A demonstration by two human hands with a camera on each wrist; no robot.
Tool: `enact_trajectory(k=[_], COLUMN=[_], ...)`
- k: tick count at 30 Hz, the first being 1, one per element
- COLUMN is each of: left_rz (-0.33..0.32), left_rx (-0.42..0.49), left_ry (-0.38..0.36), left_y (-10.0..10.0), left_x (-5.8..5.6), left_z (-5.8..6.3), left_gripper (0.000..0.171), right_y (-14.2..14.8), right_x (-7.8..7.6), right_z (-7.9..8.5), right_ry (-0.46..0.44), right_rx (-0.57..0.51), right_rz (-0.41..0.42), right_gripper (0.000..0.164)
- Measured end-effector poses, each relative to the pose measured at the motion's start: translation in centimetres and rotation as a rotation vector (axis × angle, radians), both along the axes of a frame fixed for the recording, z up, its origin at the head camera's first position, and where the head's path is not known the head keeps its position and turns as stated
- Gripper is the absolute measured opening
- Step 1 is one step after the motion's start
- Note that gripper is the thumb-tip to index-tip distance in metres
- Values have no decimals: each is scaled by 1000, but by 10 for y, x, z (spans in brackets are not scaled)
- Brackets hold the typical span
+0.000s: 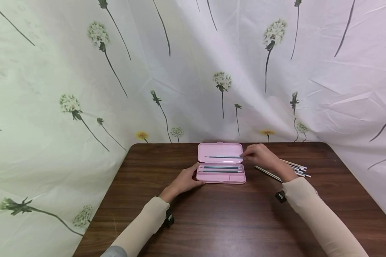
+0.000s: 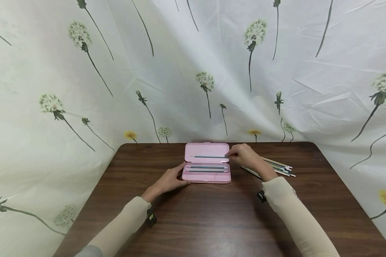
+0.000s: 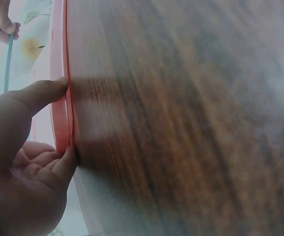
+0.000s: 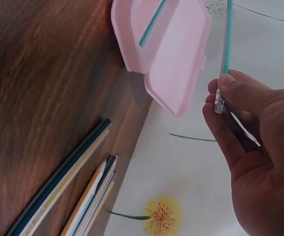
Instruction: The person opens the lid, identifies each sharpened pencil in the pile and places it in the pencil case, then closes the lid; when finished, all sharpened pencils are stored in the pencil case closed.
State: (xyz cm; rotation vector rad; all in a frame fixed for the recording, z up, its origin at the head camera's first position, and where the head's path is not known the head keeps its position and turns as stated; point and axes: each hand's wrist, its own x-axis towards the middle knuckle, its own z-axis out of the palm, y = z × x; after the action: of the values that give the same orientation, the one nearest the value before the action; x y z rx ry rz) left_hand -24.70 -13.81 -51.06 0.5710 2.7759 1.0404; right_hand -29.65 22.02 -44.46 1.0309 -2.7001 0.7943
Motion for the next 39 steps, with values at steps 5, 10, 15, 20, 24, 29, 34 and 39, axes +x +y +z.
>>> enact_trajectory(k=[5,10,15,20,24,29,34,39], left_rz=[-1,6,12,7,13,13,8,10], left_rx=[0,-10,-12,-13,-19,-21,-21,-12], left_ry=[3,-3,-14,-15,-23,-28,-15,-8], left_y=[1,0,0,0,0,0,0,1], left_x=[-1,0,1,0,-1,-2,-1,0], left_z=[0,-1,-1,-2,-3,-3,-2,-1], left_gripper=[88,88,89,89,89,89,88,88], right_y=[-5,-14,-21,-27,-29,-33,-38,-40], right_x=[-5,-5,-5,-6,-6,-6,-5,-3], right_z=[-9,-14,-22,-31,-38,-43,-45,-49], right_ry=[4,-78,-106,-125,-145,-180,-91,-68], right_rx=[26,70,75,65,85,131,207,231], right_rz=[27,3,9,5,3,-33,-6,-5], right_gripper=[17,18,17,15,14,15,13,14])
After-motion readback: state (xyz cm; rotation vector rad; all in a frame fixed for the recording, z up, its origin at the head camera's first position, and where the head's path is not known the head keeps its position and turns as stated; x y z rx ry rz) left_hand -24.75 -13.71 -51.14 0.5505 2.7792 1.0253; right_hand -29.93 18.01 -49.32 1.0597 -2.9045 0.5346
